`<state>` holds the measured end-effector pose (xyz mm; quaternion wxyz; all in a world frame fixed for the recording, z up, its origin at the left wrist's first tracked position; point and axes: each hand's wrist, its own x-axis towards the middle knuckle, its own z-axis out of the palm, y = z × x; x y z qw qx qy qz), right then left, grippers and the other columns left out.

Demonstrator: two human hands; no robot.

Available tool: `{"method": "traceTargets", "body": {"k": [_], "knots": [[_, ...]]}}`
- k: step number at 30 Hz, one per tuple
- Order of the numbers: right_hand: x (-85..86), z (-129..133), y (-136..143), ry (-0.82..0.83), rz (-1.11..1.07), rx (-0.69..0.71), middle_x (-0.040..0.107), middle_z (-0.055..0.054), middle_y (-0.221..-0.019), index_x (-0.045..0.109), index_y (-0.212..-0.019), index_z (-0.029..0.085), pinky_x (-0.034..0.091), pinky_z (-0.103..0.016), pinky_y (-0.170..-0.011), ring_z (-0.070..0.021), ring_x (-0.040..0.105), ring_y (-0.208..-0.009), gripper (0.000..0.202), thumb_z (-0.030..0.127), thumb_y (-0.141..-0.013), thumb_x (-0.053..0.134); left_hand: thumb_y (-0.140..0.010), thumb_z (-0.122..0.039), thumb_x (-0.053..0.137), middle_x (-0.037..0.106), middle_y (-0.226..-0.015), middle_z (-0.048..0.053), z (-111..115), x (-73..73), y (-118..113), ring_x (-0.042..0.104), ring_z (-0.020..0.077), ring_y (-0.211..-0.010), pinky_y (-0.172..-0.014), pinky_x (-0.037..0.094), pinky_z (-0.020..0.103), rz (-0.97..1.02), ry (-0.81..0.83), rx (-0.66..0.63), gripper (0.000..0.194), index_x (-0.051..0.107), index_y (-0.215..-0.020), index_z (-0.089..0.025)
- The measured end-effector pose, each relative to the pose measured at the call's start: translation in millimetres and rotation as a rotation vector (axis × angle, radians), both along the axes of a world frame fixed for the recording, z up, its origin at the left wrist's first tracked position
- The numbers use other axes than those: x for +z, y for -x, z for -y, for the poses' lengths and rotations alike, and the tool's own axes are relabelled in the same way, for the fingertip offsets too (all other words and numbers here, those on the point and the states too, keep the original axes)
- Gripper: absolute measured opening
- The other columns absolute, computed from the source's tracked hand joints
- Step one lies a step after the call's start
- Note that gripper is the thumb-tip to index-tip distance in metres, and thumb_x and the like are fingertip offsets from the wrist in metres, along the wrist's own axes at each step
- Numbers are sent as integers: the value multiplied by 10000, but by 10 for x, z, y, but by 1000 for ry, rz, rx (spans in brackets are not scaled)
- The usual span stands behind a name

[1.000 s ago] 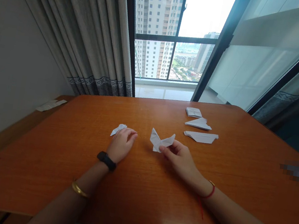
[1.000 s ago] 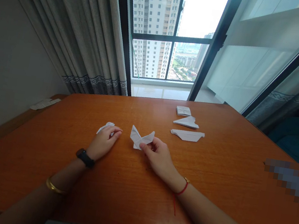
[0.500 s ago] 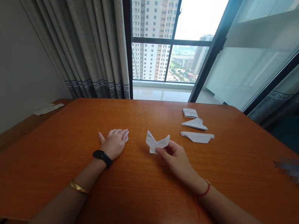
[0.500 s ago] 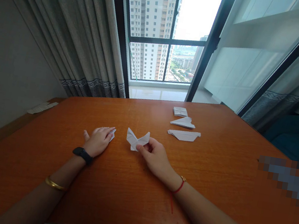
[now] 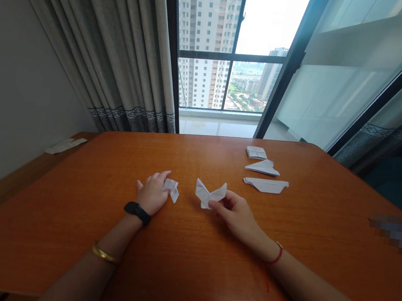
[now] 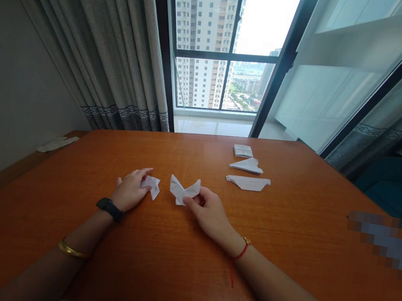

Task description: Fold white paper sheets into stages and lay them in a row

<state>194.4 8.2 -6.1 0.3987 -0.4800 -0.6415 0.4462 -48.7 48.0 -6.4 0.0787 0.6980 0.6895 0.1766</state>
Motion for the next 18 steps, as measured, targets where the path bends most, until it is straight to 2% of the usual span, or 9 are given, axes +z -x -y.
{"method": "traceTargets", "body": {"k": [4, 7, 10, 13, 16, 18], "knots": [[36, -17, -10, 32, -47, -4, 599, -7, -725, 616, -861, 146, 378, -264, -588, -139, 513, -633, 267, 398, -773, 621, -759, -219, 603, 629, -1012, 66, -2, 33, 5, 577, 252, -981, -877, 454, 406, 79, -90, -81, 275, 649, -1030, -216], [69, -26, -22, 68, -111, -27, 583, 6, -676, 611, -837, 140, 366, -258, -573, -129, 496, -608, 293, 417, -747, 646, -770, -199, 595, 569, -902, 50, 24, 71, -35, 577, 192, -836, -789, 481, 320, 196, -192, -157, 137, 664, -888, -185], [87, -28, -26, 109, -189, -37, 568, 21, -622, 609, -808, 140, 346, -250, -553, -118, 481, -581, 291, 412, -728, 675, -793, -178, 566, 529, -978, 58, 90, 119, -110, 565, 174, -858, -799, 478, 305, 290, -308, -254, 87, 644, -831, -183], [86, -23, -17, 174, -330, -35, 587, 16, -645, 613, -797, 144, 354, -243, -546, -104, 479, -566, 280, 384, -698, 718, -797, -136, 542, 568, -973, 48, 175, 158, -190, 564, 176, -879, -816, 464, 315, 314, -364, -333, 99, 602, -845, -198], [83, -11, -6, 304, -529, -14, 622, -5, -732, 621, -815, 148, 389, -235, -539, -89, 493, -561, 280, 348, -673, 757, -790, -99, 542, 640, -868, 11, 254, 178, -244, 574, 176, -823, -844, 434, 351, 272, -399, -322, 239, 568, -994, -219], [91, -1, -5, 413, -636, -6, 631, -11, -762, 624, -828, 156, 425, -227, -545, -85, 519, -570, 270, 316, -670, 772, -791, -95, 549, 671, -863, 2, 294, 182, -261, 583, 184, -846, -878, 410, 375, 214, -435, -330, 221, 592, -960, -231]]}}
